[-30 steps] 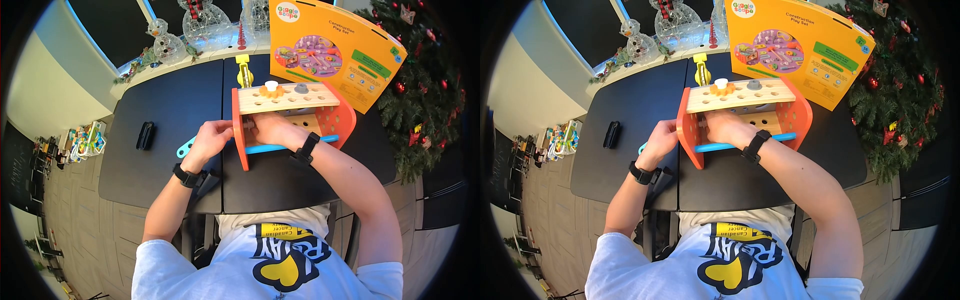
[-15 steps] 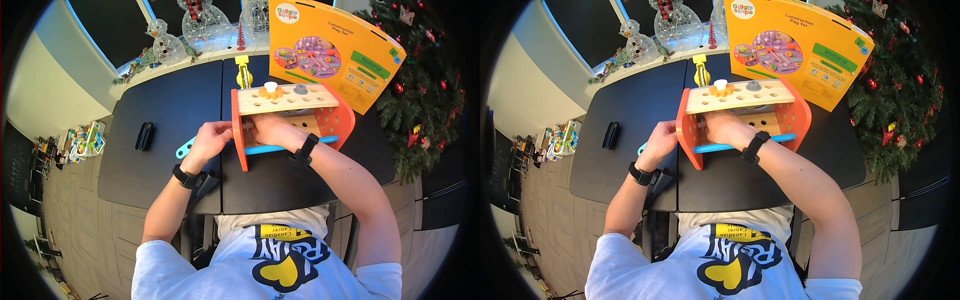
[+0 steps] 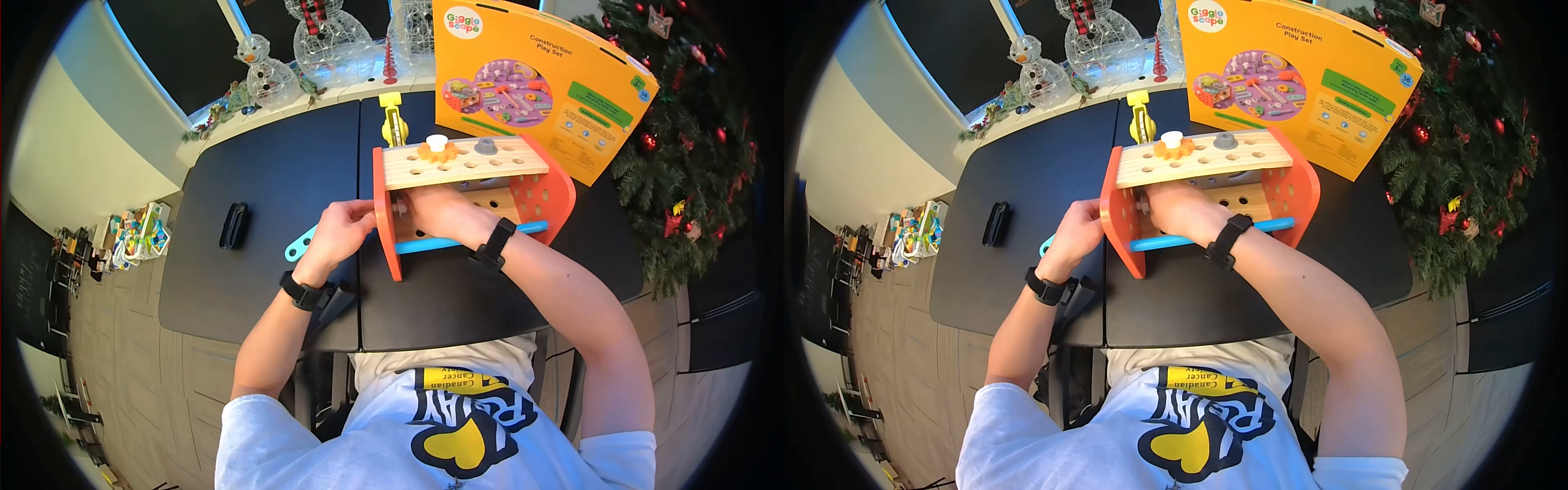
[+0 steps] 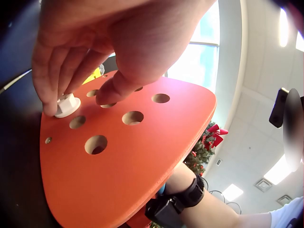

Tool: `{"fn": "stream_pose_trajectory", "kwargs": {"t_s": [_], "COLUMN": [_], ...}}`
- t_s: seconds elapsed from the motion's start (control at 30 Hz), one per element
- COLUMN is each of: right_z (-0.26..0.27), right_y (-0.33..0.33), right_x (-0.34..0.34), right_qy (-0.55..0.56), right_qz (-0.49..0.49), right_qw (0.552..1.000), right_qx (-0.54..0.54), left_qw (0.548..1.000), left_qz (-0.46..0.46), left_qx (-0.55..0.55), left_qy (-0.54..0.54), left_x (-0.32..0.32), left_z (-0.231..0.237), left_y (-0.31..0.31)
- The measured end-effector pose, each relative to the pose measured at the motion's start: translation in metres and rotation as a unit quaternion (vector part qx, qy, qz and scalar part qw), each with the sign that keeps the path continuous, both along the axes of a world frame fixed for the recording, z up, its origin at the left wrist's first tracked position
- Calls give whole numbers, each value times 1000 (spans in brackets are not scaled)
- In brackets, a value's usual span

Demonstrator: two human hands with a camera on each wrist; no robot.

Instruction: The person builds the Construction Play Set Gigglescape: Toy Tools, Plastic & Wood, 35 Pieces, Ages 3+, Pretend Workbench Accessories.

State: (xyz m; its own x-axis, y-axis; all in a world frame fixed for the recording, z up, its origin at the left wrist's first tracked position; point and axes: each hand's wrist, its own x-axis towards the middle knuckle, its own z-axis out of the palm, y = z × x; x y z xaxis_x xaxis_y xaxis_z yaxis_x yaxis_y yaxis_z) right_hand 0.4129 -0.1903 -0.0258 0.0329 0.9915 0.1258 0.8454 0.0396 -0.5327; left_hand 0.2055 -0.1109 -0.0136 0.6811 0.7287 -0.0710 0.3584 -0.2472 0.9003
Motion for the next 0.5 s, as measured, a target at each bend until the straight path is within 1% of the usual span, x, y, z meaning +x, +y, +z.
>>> {"fn": "stream_pose_trajectory", "kwargs": {"t_s": [0.07, 0.13, 0.27, 0.37, 0.47, 0.5], "right_z": [23, 33, 38, 45, 16, 17], "right_y": [-9, -13, -15, -17, -3, -3], "right_x": [-5, -7, -10, -11, -4, -4], "right_qy": [14, 11, -11, 0, -61, -64], "right_qz": [19, 37, 43, 52, 52, 47], "right_qw": [1000, 999, 999, 998, 995, 994], "right_qx": [-12, -16, -19, -37, -66, -80], "left_qw": [1000, 1000, 1000, 1000, 1000, 1000], "left_qz": [-1, -5, -7, -4, -7, -6], "left_qx": [0, 0, 2, -11, -10, -9], "left_qy": [-9, -11, -11, -21, -13, -11], "left_x": [0, -1, -1, 0, -1, -1], "left_z": [-3, -4, -7, -6, -9, -8], "left_y": [0, 1, 3, 2, 5, 4]}}
